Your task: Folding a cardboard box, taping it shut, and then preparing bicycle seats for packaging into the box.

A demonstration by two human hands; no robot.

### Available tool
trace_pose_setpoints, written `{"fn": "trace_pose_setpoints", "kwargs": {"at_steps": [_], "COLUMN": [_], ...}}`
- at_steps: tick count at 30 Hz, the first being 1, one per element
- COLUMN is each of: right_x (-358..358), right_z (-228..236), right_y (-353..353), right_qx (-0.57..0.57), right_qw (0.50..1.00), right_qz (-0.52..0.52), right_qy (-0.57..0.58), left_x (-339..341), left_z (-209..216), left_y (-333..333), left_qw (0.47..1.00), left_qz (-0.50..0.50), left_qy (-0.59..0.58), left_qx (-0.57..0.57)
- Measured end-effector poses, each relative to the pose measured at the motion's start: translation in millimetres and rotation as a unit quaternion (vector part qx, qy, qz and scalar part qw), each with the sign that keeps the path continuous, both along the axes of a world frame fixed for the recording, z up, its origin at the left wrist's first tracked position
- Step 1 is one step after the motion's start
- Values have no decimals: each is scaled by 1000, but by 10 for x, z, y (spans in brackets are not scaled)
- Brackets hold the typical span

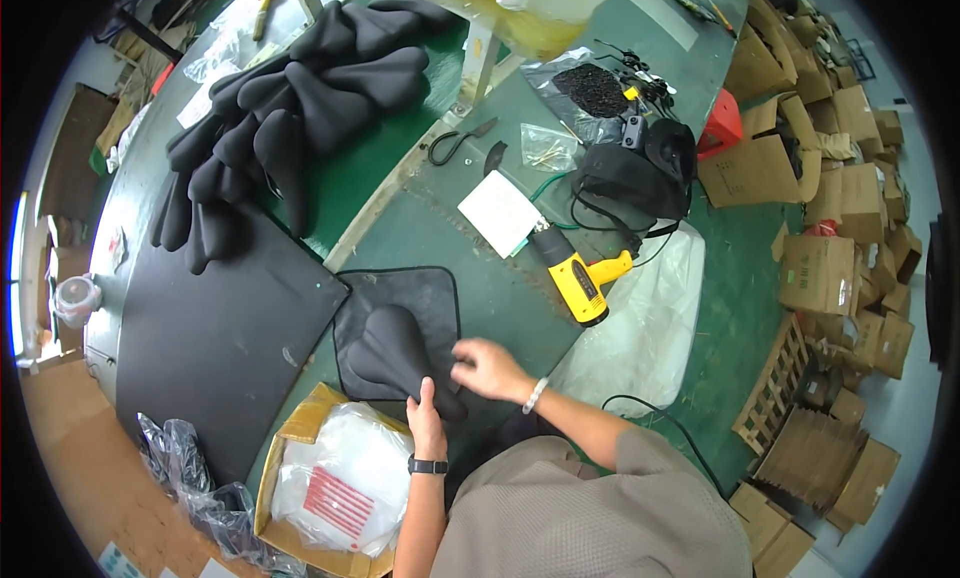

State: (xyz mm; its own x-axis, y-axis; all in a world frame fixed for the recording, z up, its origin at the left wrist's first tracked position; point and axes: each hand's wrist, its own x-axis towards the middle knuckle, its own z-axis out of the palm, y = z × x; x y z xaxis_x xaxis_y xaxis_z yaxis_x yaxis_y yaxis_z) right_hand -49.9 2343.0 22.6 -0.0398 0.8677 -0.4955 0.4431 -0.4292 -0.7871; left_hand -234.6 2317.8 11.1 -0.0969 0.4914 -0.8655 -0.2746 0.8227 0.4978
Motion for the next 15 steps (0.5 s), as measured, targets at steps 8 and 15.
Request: {"fn": "trace_pose_setpoints", "kwargs": {"at_steps": [8,15], "right_x": [1459,1704], "right_z": [-236,-537], "right_y": [141,-122], "right_qx": [157,145], "right_qw": [842,855], "right_qz": [-171,-147], "right_qy": [-486,-475], "left_x": [87,188], "left_z": [124,45], "left_y": [-213,-347], "left_qw": [983,967], "left_qz": [-117,-156], "left_qy": [113,168], "left_qx": [83,109]}}
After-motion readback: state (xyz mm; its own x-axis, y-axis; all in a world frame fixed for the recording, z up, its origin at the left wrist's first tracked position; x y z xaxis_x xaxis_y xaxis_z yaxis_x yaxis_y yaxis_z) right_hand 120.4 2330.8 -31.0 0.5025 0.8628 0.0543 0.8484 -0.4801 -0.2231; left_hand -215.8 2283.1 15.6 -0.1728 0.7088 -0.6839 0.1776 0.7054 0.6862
